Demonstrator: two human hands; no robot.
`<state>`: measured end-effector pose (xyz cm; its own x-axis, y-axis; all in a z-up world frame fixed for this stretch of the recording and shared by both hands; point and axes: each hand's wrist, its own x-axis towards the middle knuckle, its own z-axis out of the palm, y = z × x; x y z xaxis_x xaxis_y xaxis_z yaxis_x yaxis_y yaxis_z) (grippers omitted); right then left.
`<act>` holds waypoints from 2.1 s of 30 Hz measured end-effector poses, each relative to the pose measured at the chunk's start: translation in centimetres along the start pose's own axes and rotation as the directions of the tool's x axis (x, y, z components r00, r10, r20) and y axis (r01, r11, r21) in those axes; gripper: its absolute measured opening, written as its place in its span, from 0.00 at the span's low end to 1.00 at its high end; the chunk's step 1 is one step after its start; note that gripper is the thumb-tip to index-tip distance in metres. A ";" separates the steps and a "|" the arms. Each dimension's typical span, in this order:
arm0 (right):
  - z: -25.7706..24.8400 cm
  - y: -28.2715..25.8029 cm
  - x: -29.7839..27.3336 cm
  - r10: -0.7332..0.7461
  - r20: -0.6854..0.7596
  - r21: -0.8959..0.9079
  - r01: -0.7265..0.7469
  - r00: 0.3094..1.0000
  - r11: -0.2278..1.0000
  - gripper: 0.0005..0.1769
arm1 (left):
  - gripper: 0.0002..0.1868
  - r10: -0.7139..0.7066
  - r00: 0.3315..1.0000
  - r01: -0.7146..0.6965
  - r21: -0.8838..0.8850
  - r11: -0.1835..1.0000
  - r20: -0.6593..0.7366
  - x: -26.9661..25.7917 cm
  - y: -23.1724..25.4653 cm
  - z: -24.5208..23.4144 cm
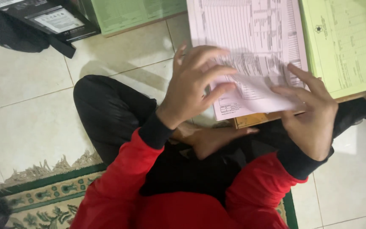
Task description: Sorting and organizing various paper documents into stacks
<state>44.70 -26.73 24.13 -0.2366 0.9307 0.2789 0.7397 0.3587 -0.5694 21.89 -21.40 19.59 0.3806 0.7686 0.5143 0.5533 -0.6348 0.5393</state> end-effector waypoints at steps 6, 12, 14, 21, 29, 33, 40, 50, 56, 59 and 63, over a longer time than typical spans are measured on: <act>0.7 -1.3 0.3 -0.059 0.014 0.156 0.056 0.998 0.986 0.20 | 0.46 -0.686 0.728 0.589 -0.529 0.610 0.020 -0.9 -1.4 -2.9; 1.9 -3.4 1.1 -0.144 0.095 0.181 0.125 0.985 0.975 0.20 | 0.22 -0.723 0.596 0.691 -0.682 0.240 0.350 -3.0 -4.2 -4.6; 2.2 -4.2 1.5 -0.165 0.070 0.187 0.149 0.984 0.971 0.16 | 0.13 -0.804 0.529 0.712 -0.658 0.245 0.272 -4.5 -5.2 -4.4; 2.6 -5.1 1.1 -0.171 -0.051 0.170 0.177 0.984 0.969 0.11 | 0.18 -0.947 0.310 0.532 -0.811 0.245 -0.083 -10.9 -9.4 -3.1; 6.6 -11.3 3.0 -0.149 0.069 0.481 0.098 0.986 0.871 0.08 | 0.14 -0.963 0.095 0.419 -0.868 0.267 -0.251 -10.5 -15.2 1.6; 10.1 -12.8 3.8 -0.152 0.262 0.501 0.000 0.953 0.866 0.06 | 0.22 -0.948 0.093 0.173 -0.933 0.316 -0.304 -9.3 -18.0 4.9; 18.4 -12.3 4.4 -0.071 0.214 0.721 -0.108 0.974 0.684 0.11 | 0.30 -0.872 0.083 0.325 -0.814 0.481 -0.482 -6.4 -20.5 8.2; 30.1 -5.4 7.5 0.493 0.339 0.739 -0.551 0.801 0.387 0.24 | 0.24 -0.897 -0.041 0.283 -0.866 0.412 -0.440 -4.9 -25.8 9.0; 33.1 -3.1 12.7 0.601 0.301 0.698 -0.601 0.740 0.389 0.27 | 0.27 -0.928 -0.050 0.288 -0.895 0.339 -0.368 -3.6 -26.6 8.8; 33.8 -2.6 15.6 0.673 0.298 0.683 -0.644 0.677 0.344 0.28 | 0.27 -0.946 -0.064 0.242 -0.924 0.296 -0.319 -2.3 -25.8 7.7; 34.9 -1.5 17.5 0.712 0.307 0.719 -0.644 0.632 0.261 0.15 | 0.17 -0.995 -0.083 0.090 -0.995 0.043 -0.051 -1.5 -24.0 5.9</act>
<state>17.46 -8.49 2.92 0.1836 0.8654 -0.4662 -0.1076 -0.4537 -0.8846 12.38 -6.86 1.91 -0.6198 0.5641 -0.5455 -0.6792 -0.0373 0.7330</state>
